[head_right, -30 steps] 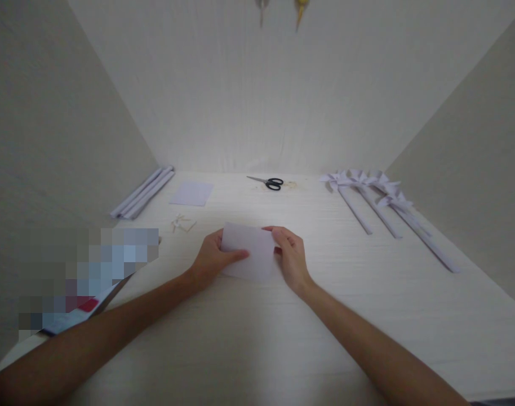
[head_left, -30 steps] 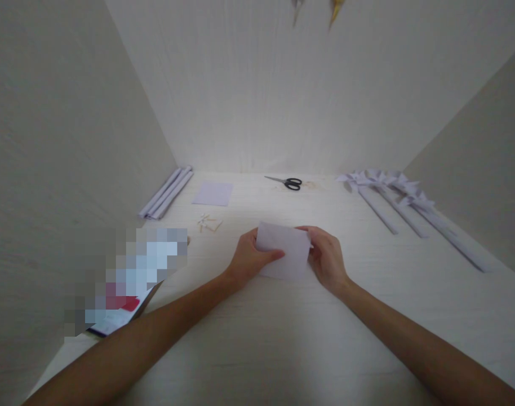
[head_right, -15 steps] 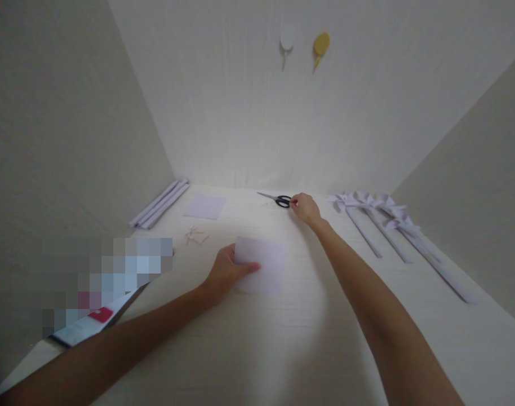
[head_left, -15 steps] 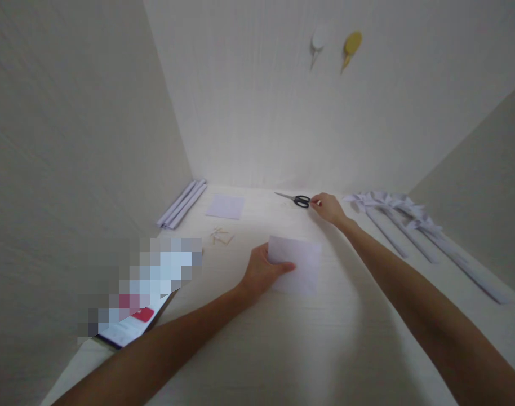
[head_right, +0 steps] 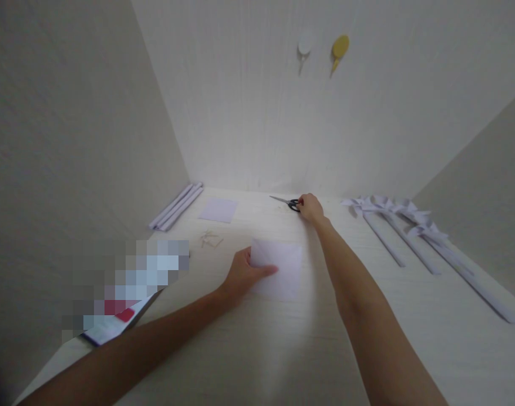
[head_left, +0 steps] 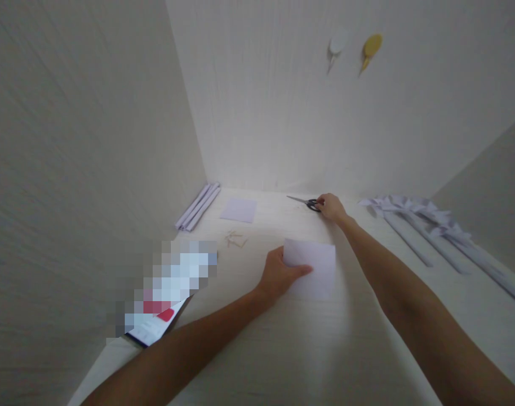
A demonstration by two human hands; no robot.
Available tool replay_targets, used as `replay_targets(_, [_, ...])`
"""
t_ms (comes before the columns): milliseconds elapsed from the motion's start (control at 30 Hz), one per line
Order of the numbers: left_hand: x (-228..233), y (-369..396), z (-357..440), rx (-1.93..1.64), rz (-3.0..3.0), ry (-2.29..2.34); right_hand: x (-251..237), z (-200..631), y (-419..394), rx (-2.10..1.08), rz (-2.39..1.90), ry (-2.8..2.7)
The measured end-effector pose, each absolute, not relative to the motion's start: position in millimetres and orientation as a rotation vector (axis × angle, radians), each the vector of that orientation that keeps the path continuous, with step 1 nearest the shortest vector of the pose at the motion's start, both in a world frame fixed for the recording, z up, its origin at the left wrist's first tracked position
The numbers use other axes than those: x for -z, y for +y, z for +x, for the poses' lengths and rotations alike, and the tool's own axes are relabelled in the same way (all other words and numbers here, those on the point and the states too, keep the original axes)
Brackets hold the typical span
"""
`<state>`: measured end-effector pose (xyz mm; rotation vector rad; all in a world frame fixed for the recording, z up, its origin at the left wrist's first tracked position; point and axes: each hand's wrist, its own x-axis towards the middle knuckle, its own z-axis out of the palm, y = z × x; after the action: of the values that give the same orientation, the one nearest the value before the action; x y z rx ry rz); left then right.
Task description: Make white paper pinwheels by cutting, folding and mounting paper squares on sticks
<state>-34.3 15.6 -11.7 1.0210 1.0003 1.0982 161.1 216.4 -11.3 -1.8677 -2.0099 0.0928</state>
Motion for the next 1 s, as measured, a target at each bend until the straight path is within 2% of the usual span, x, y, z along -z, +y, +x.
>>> replay_targets(433, [12.5, 16.2, -34.1, -1.104, 1.029, 1.027, 6.5, 163.8, 190.0, -0.523, -1.71, -1.604])
replay_targets(767, [8.6, 14.2, -33.9, -1.113, 1.018, 1.067, -6.4, 165.7, 69.6, -1.268, -1.183, -1.248])
replay_targets(867, [8.9, 14.2, -33.8, -1.135, 0.992, 1.048, 0.5, 164.1, 30.8, -1.699, -0.884, -0.929])
replay_targets(1000, [8.8, 14.8, -33.5, -1.174, 0.961, 1.034, 11.0, 156.0, -3.2, -1.757, -0.91, -0.732])
